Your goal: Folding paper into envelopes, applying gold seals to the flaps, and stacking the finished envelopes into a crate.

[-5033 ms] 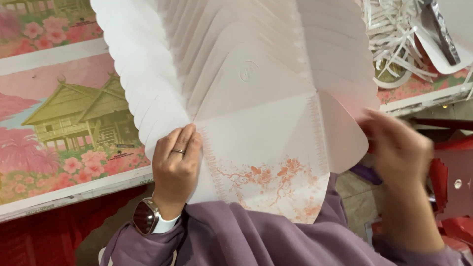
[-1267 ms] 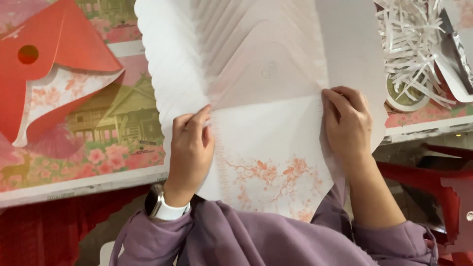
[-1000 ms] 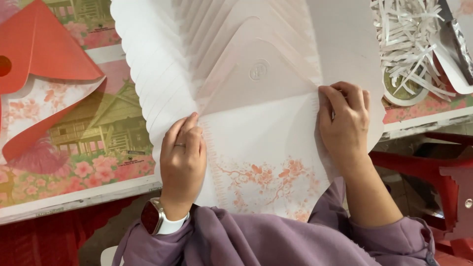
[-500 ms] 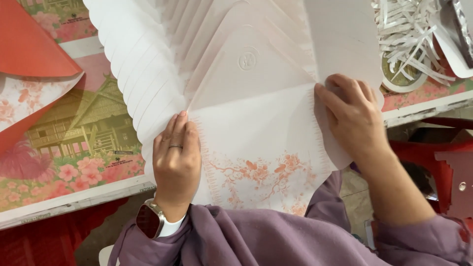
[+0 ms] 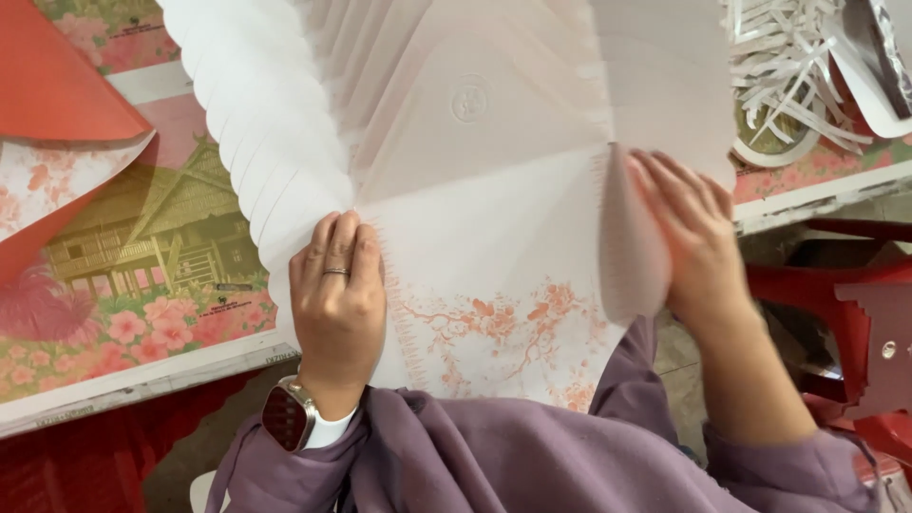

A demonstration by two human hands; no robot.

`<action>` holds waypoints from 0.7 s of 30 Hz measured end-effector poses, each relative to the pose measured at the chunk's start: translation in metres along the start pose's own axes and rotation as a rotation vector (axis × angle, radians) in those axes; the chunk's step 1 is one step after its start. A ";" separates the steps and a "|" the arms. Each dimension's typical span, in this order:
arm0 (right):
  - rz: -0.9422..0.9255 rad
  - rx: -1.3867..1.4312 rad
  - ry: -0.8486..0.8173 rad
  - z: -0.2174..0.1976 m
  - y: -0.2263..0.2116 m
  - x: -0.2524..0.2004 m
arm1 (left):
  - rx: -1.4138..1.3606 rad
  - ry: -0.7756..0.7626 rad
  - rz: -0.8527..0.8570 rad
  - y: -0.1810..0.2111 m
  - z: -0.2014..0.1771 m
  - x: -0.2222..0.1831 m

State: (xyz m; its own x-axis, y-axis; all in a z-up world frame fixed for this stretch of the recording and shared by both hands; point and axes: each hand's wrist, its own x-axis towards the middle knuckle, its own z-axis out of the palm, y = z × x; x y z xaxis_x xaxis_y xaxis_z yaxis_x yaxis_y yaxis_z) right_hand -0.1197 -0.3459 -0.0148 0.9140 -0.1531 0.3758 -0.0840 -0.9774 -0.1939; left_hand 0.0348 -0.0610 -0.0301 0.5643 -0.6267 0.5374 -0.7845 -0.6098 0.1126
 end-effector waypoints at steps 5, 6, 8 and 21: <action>-0.167 -0.252 0.057 0.013 -0.017 0.015 | 0.009 0.023 -0.002 0.001 -0.002 0.003; -0.177 -0.285 0.056 0.014 -0.019 0.015 | 0.018 0.028 0.006 0.001 -0.001 0.004; -0.182 -0.322 0.054 0.016 -0.020 0.014 | 0.023 0.034 0.019 0.000 0.000 0.003; -0.151 -0.235 0.063 0.018 -0.022 0.012 | -0.704 -0.305 -0.350 -0.021 -0.073 -0.001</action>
State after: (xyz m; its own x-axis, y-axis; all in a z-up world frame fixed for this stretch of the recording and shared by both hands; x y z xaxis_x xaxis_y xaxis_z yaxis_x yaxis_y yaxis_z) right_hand -0.1000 -0.3232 -0.0221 0.8971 -0.0053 0.4418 -0.0458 -0.9956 0.0812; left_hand 0.0320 -0.0121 0.0276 0.7697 -0.6236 0.1365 -0.4716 -0.4115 0.7799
